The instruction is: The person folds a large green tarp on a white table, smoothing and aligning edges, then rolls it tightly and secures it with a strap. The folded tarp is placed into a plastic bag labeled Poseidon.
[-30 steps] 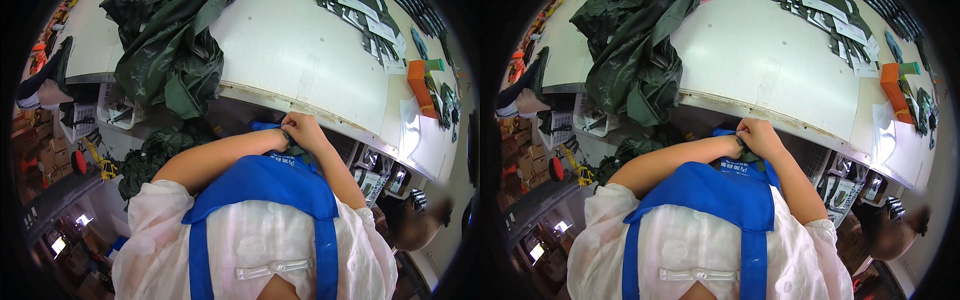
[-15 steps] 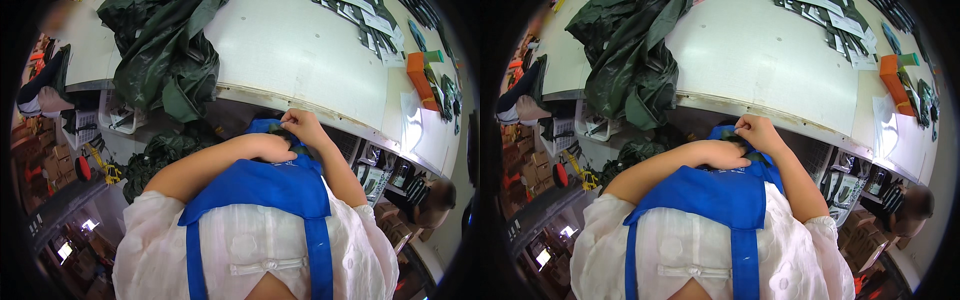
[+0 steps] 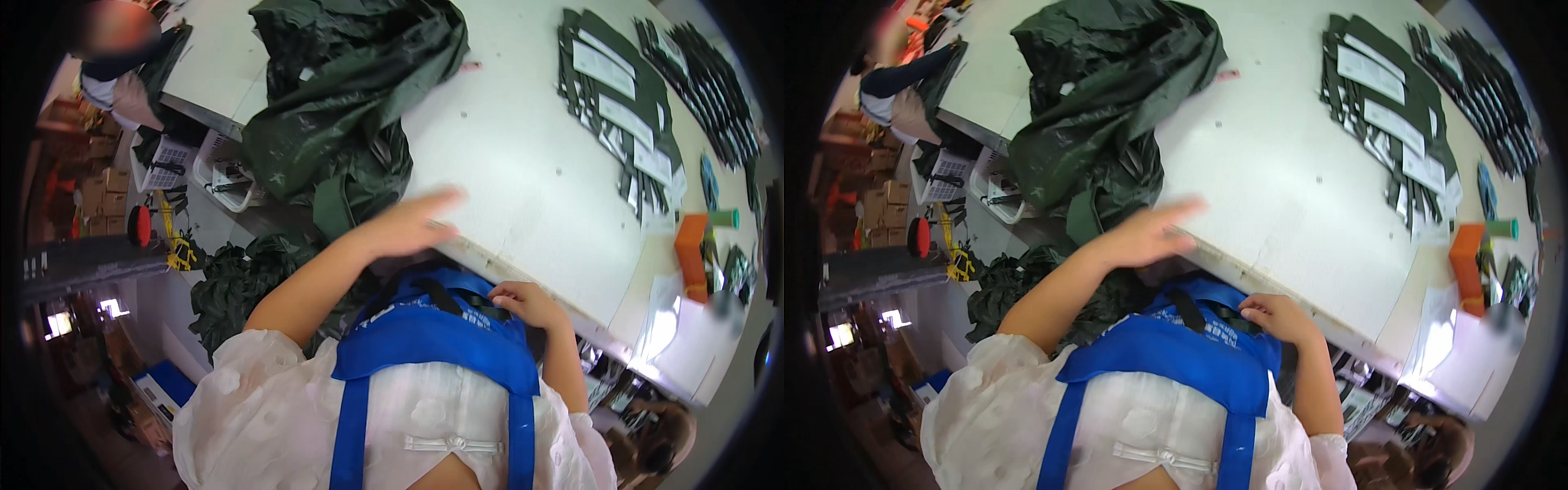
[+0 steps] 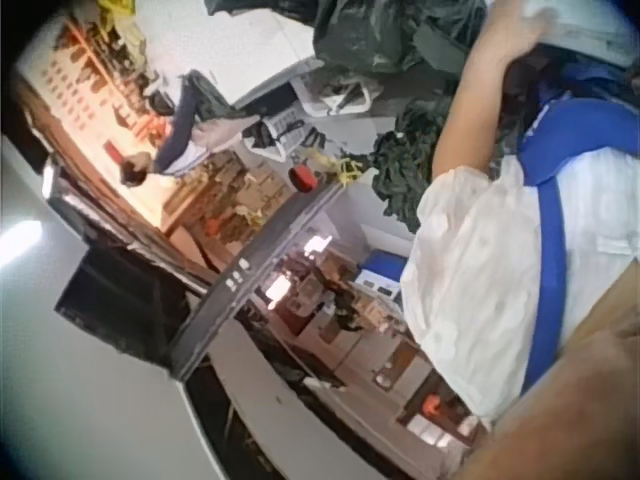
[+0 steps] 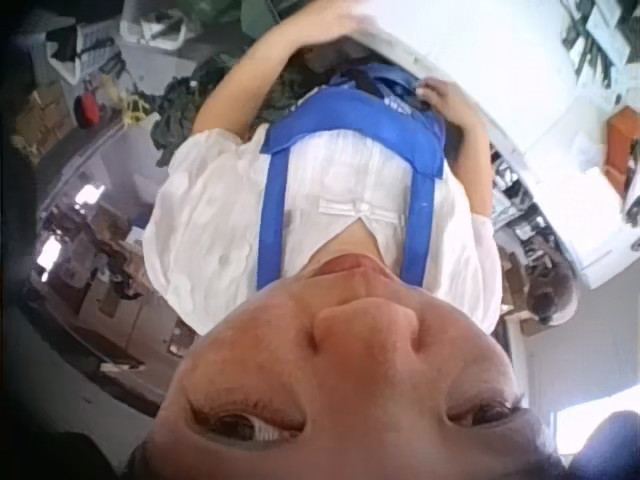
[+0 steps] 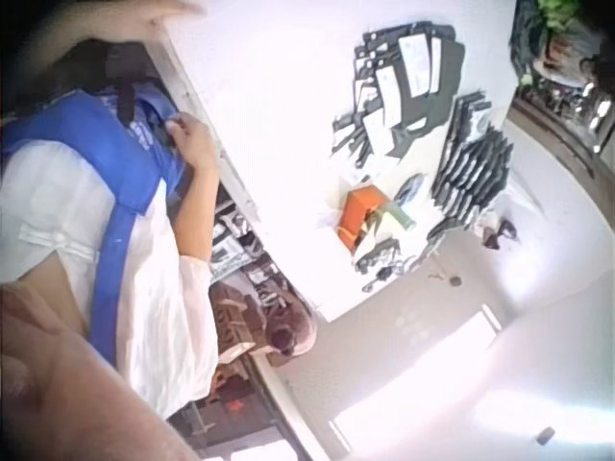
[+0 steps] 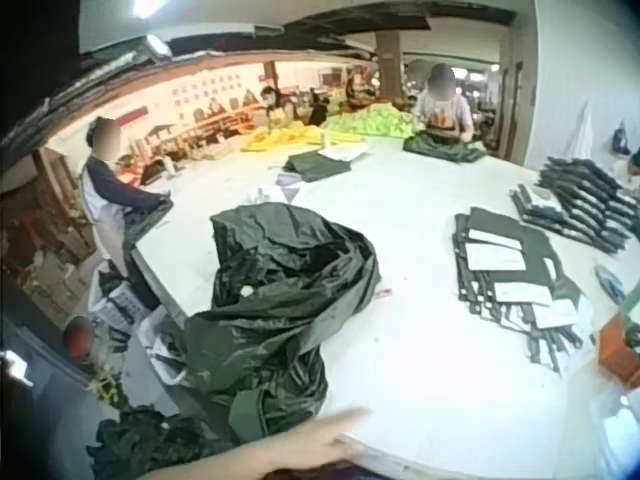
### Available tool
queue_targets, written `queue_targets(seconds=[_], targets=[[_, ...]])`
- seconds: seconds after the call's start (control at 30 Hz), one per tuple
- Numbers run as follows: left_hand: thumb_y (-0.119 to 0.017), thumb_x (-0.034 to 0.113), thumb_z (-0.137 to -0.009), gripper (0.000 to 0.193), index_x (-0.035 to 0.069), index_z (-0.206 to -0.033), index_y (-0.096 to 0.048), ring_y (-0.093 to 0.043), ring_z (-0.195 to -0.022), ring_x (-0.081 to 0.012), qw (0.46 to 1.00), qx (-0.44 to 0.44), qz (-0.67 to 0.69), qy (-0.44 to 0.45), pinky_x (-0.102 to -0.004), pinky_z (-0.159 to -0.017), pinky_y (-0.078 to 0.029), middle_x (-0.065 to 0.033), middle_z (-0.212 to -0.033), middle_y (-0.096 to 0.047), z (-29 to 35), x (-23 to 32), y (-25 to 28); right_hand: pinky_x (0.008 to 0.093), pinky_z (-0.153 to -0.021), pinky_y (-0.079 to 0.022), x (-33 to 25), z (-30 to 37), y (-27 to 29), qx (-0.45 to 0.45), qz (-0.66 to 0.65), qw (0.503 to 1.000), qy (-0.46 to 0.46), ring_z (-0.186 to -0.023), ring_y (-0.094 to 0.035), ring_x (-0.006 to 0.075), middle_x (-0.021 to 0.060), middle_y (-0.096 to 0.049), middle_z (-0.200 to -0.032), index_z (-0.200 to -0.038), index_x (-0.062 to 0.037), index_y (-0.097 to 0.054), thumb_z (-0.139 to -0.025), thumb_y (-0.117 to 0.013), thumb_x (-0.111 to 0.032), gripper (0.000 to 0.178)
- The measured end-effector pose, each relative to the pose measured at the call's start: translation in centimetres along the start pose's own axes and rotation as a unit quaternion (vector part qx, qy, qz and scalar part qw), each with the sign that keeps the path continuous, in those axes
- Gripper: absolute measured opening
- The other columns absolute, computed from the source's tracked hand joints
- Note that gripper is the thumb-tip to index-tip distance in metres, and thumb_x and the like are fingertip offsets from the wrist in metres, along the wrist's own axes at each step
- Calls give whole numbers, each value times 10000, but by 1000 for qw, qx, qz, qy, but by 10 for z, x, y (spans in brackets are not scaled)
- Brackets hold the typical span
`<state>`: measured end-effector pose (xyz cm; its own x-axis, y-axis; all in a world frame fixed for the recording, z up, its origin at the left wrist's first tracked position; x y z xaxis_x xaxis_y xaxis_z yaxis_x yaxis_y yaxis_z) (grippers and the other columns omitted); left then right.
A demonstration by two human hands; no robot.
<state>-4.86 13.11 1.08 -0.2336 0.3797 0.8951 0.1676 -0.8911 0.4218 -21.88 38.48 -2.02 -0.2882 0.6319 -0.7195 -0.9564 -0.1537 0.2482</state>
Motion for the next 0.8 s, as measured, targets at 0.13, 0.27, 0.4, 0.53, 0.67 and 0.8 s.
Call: queue_targets(seconds=[0.13, 0.27, 0.4, 0.53, 0.67, 0.8], targets=[[-746, 261, -740, 885, 25, -1439, -256, -261, -1364, -394, 858, 426, -271, 94, -428, -1114, -244, -248, -1472, -264, -27, -81, 104, 300, -786, -501, -15, -57, 48, 135, -32, 986, 96, -871, -620, 183, 110, -655, -985, -1170, -9, -566, -878, -639, -208, 361], [-756, 352, -730, 802, 135, -1403, -376, -224, -1389, -373, 808, 380, -377, 245, -485, -1118, -219, -125, -1499, -282, -53, -115, 161, 352, -853, -501, -80, -137, 43, 96, -49, 979, 171, -994, -608, 249, 187, -572, -1177, -1266, 0, -480, -850, -674, -235, 515], [-722, 380, -746, 406, 107, -1020, -599, -513, -1131, -329, 854, 280, -385, 209, -488, -1003, -338, -146, -1097, -602, -50, -134, 193, 428, -1016, -381, -120, -262, 72, 257, 196, 894, 311, -1182, -469, 403, 250, -492, -1278, -1249, 31, -468, -818, -618, -89, 472], [-649, 302, -788, 311, 29, -880, -532, -604, -806, -417, 965, 131, -196, 111, -460, -678, -488, -204, -818, -625, -30, -65, 174, 472, -1055, -345, -138, -348, 151, 395, 301, 863, 91, -1361, -310, 309, 96, -312, -1498, -1410, -76, -360, -879, -419, -86, 535], [-684, 290, -818, 306, 40, -922, -542, -630, -808, -281, 980, -148, -75, 111, -371, -713, -485, -149, -830, -623, 14, -67, 160, 478, -993, -384, -138, -362, 177, 353, 459, 808, 109, -1308, -380, 324, 68, -462, -1362, -1338, -152, -454, -845, -614, -209, 522], [-736, 238, -788, 435, 33, -1132, -568, -561, -1083, -263, 950, 282, 128, 45, -317, -928, -438, -141, -1199, -551, 14, -130, 245, 423, -842, -463, -111, -342, 180, 363, 407, 827, 137, -947, -559, 363, 177, -569, -967, -1037, -82, -584, -797, -633, -112, 247]])
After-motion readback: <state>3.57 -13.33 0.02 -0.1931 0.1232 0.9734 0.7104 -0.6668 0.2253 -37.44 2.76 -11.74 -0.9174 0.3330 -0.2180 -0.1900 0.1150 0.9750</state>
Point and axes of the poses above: each hand's wrist, its own z-axis away from the middle knuckle, its own y-axis out of the back of the hand, x = y × z, the point moved 1 cm from there along -z, towards the middle knuckle
